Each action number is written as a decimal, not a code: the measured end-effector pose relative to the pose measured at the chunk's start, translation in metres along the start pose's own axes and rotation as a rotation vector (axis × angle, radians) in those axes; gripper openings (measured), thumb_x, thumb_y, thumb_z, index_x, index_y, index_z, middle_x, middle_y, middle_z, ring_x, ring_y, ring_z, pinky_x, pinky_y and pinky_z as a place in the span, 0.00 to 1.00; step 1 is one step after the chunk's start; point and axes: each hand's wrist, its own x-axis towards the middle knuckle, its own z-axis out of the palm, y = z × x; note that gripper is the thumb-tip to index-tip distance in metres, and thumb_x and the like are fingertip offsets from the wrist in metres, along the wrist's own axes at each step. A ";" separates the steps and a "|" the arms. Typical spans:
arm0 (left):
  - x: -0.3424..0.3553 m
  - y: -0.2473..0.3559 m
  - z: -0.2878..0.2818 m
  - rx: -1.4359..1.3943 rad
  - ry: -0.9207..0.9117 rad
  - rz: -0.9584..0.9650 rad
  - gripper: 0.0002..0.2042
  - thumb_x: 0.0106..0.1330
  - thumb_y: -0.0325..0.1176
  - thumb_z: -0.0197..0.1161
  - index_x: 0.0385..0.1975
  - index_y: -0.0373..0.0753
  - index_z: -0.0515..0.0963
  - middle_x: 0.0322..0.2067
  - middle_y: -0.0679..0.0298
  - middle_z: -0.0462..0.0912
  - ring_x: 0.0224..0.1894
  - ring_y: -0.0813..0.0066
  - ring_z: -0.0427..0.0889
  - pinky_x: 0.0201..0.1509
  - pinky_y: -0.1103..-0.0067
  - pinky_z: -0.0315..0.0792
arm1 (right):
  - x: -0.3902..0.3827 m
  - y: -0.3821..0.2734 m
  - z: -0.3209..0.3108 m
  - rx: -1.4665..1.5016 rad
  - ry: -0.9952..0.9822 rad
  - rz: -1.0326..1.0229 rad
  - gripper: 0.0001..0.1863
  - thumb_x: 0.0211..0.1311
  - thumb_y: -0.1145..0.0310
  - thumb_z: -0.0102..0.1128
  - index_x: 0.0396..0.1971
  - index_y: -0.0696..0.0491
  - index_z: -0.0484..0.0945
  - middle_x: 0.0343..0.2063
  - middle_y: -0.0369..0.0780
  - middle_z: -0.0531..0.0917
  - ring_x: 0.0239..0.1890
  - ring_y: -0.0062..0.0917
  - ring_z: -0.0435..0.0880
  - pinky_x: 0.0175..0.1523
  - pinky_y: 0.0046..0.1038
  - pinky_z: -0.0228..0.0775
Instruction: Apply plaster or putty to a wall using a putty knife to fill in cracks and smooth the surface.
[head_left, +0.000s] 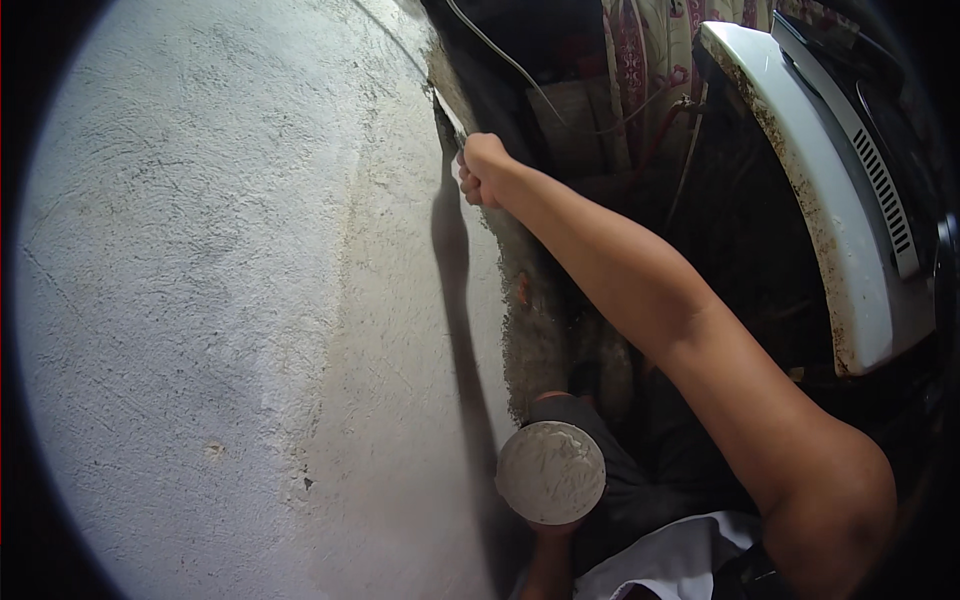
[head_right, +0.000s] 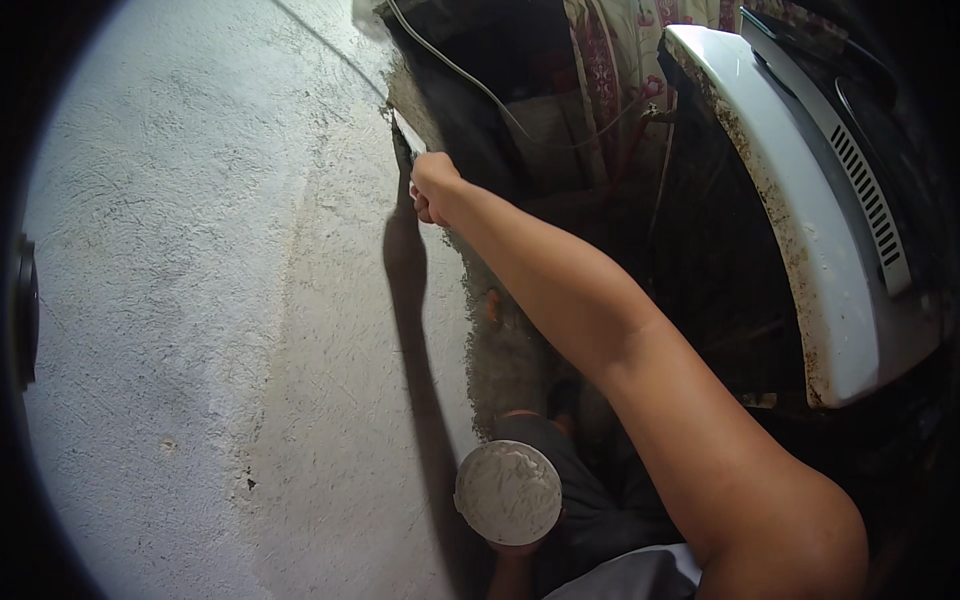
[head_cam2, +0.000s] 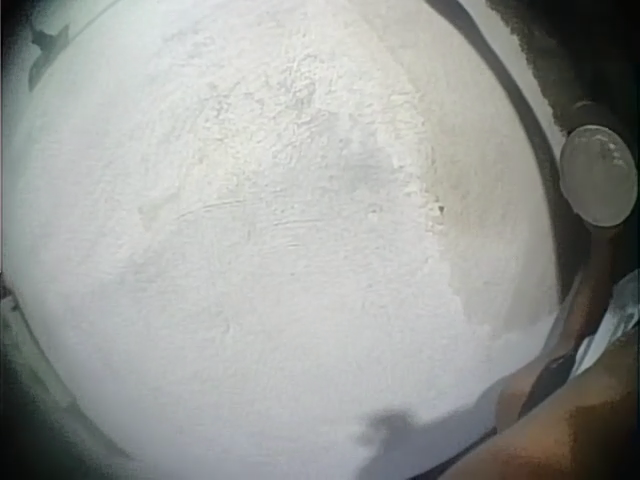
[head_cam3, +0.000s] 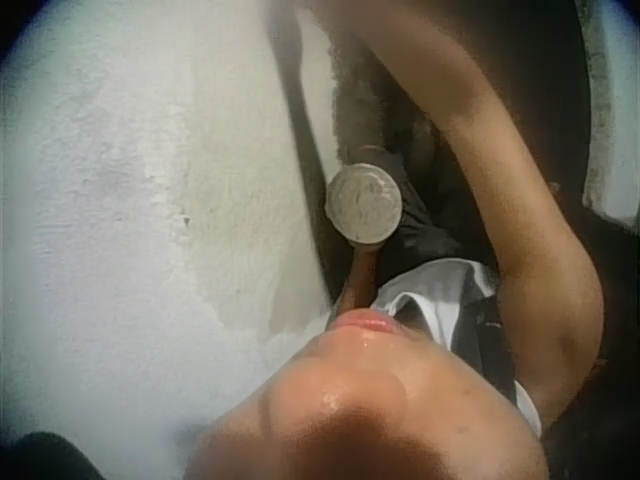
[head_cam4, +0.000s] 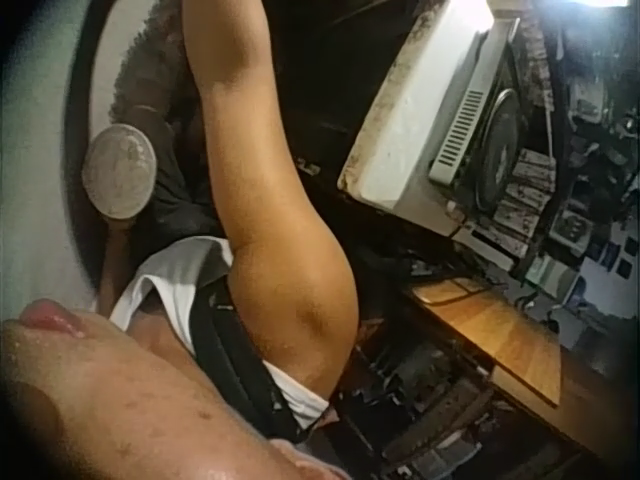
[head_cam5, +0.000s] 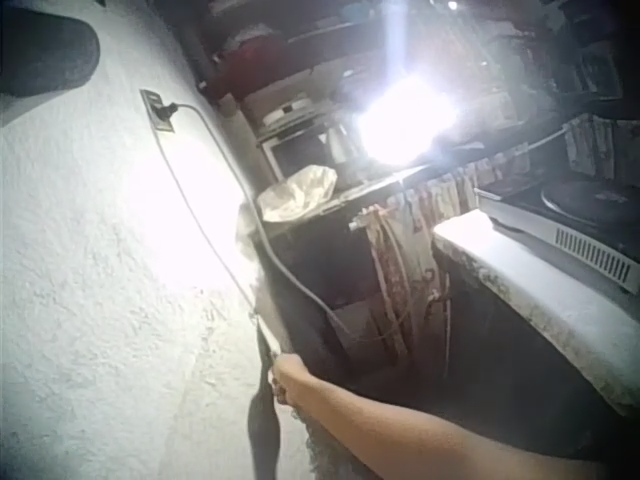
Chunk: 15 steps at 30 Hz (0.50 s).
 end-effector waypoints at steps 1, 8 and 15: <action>0.001 0.000 0.001 -0.033 -0.031 0.003 0.48 0.69 0.78 0.47 0.83 0.56 0.52 0.82 0.61 0.54 0.83 0.44 0.53 0.76 0.29 0.52 | -0.001 0.013 0.007 -0.110 0.047 -0.043 0.17 0.73 0.61 0.37 0.23 0.47 0.67 0.16 0.32 0.66 0.12 0.20 0.58 0.19 0.31 0.46; 0.003 -0.007 0.027 -0.222 -0.021 -0.097 0.48 0.68 0.80 0.43 0.83 0.57 0.54 0.82 0.60 0.56 0.82 0.43 0.53 0.73 0.27 0.53 | -0.052 0.083 -0.064 -0.548 0.200 -0.523 0.31 0.81 0.53 0.39 0.25 0.62 0.77 0.22 0.51 0.81 0.23 0.47 0.78 0.31 0.46 0.67; 0.004 -0.020 0.042 0.070 -0.114 -0.004 0.47 0.69 0.79 0.43 0.82 0.57 0.55 0.82 0.60 0.56 0.82 0.43 0.53 0.74 0.26 0.50 | -0.201 0.163 -0.126 -0.616 0.114 -0.792 0.25 0.85 0.58 0.45 0.29 0.61 0.75 0.20 0.48 0.79 0.25 0.42 0.80 0.37 0.42 0.70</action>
